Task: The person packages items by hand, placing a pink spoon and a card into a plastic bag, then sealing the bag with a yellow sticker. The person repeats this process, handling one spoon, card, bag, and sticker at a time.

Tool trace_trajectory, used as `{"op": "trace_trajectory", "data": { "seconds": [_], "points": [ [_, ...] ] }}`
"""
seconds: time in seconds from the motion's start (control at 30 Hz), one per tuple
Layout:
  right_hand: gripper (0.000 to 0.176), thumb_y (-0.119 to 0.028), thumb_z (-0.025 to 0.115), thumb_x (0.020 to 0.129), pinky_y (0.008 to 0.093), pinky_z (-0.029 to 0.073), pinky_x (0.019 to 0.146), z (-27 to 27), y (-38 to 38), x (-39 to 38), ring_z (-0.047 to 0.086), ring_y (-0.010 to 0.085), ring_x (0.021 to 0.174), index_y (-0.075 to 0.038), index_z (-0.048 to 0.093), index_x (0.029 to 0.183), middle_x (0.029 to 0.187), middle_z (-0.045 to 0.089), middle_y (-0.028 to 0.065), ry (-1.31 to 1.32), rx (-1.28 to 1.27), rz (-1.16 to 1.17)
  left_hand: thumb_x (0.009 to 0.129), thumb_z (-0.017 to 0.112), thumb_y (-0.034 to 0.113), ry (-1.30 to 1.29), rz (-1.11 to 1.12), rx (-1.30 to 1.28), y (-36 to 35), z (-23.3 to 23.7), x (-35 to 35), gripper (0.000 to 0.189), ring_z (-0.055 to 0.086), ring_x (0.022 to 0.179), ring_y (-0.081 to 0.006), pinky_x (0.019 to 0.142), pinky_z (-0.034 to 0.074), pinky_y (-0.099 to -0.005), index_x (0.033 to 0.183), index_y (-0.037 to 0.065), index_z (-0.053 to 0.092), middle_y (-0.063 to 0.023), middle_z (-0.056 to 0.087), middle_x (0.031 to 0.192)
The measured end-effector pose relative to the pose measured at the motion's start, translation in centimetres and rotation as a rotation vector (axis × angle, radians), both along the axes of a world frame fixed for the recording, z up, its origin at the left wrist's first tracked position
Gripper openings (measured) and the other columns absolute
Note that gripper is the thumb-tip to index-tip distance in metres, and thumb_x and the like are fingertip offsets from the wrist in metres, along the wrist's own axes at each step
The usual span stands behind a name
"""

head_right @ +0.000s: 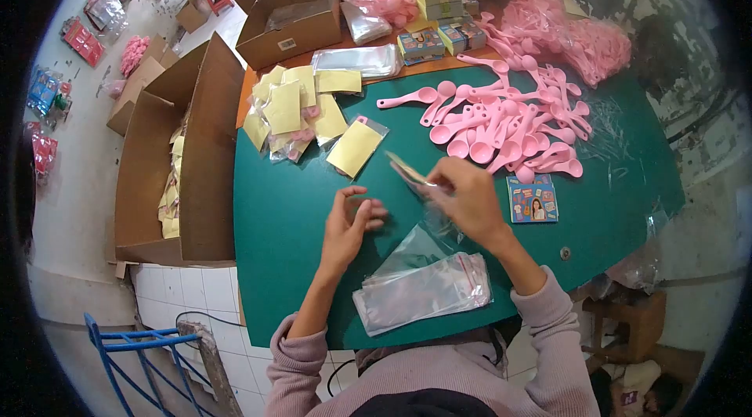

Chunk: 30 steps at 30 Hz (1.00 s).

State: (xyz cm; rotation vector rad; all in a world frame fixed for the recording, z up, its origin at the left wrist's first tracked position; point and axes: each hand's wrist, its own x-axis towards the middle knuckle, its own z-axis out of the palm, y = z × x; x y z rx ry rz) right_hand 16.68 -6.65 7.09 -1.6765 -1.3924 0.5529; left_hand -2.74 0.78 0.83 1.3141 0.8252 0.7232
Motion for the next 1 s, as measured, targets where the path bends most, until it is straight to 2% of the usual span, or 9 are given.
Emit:
{"op": "trace_trajectory", "data": {
  "seconds": [0.03,0.1,0.13,0.23,0.37,0.47,0.53,0.77,1.0],
  "points": [
    [0.021,-0.01,0.072,0.069,0.0275,0.046,0.059,0.1,0.0,-0.3,0.057,0.0176,0.065,0.0,0.058,0.081,0.077,0.06,0.0102,-0.002,0.002,-0.007,0.092,0.049,0.017,-0.002,-0.007,0.002,-0.6,0.0,0.0,0.038,0.062,0.088,-0.022,0.071,0.052,-0.0282,0.124,0.005,0.034,-0.0175,0.059,0.101],
    [0.025,-0.011,0.069,0.071,0.0307,0.048,0.068,0.2,-0.2,-0.9,0.059,0.0223,0.08,-0.002,0.058,0.092,0.097,0.058,0.0119,-0.118,0.122,0.333,0.097,0.033,0.027,-0.124,-0.182,-0.461,-2.2,2.4,0.0,0.046,0.061,0.093,-0.0264,0.078,0.051,-0.0325,0.134,0.009,0.012,-0.0216,0.057,0.107],
    [0.029,-0.011,0.066,0.073,0.0327,0.048,0.076,0.5,-0.8,-0.8,0.057,0.0263,0.09,-0.005,0.057,0.1,0.109,0.052,0.0126,-0.109,0.026,0.43,0.098,0.025,0.032,-0.052,-0.214,-0.447,-2.6,2.6,-0.1,0.049,0.06,0.096,-0.0298,0.081,0.051,-0.0364,0.135,0.012,0.001,-0.024,0.056,0.11],
    [0.026,-0.011,0.065,0.075,0.0341,0.048,0.076,-0.6,-1.8,-1.5,0.057,0.0286,0.093,-0.004,0.057,0.098,0.111,0.051,0.0118,-0.128,0.042,0.433,0.098,0.026,0.031,-0.039,-0.199,-0.432,-3.0,2.6,-1.0,0.051,0.061,0.095,-0.0304,0.08,0.051,-0.0378,0.136,0.012,-0.002,-0.0243,0.056,0.109],
    [0.021,-0.012,0.064,0.076,0.0363,0.048,0.075,-2.3,-1.9,-3.2,0.057,0.0305,0.094,-0.006,0.057,0.094,0.104,0.052,0.0131,-0.17,-0.039,0.376,0.098,0.026,0.027,-0.005,-0.187,-0.435,-2.3,2.8,-1.9,0.049,0.061,0.093,-0.0297,0.079,0.052,-0.0387,0.137,0.013,-0.001,-0.024,0.057,0.107],
    [0.021,-0.014,0.065,0.076,0.0345,0.048,0.068,-3.0,-0.8,-4.8,0.058,0.0277,0.079,-0.004,0.058,0.092,0.094,0.052,0.0118,-0.194,-0.001,0.356,0.097,0.027,0.025,0.01,-0.147,-0.402,-2.0,2.1,-1.8,0.048,0.062,0.091,-0.0282,0.078,0.053,-0.0374,0.137,0.014,0.003,-0.0219,0.058,0.103],
    [0.016,-0.015,0.062,0.077,0.0404,0.047,0.064,-3.1,0.0,-5.7,0.057,0.0305,0.078,-0.005,0.054,0.086,0.09,0.049,0.0115,-0.179,-0.043,0.349,0.096,0.028,0.029,0.021,-0.085,-0.399,-2.2,1.7,-1.7,0.05,0.063,0.087,-0.0263,0.076,0.052,-0.0362,0.138,0.016,0.005,-0.0195,0.06,0.1],
    [0.016,-0.013,0.062,0.074,0.0395,0.046,0.063,-3.0,0.1,-6.3,0.055,0.03,0.074,-0.003,0.052,0.082,0.084,0.049,0.0113,-0.245,-0.022,0.334,0.095,0.028,0.038,-0.042,-0.076,-0.407,-2.3,1.1,-1.5,0.054,0.062,0.084,-0.0218,0.075,0.051,-0.0328,0.139,0.016,0.007,-0.0162,0.061,0.097],
    [0.015,-0.013,0.063,0.071,0.0349,0.042,0.066,-4.1,-0.5,-6.4,0.05,0.0268,0.069,-0.006,0.052,0.078,0.078,0.048,0.0086,-0.436,0.271,0.45,0.093,0.039,0.017,0.016,-0.171,-0.341,-0.8,0.6,-1.3,0.053,0.056,0.069,-0.0105,0.066,0.05,-0.0261,0.139,0.015,0.011,-0.0048,0.055,0.078]
  ]
}}
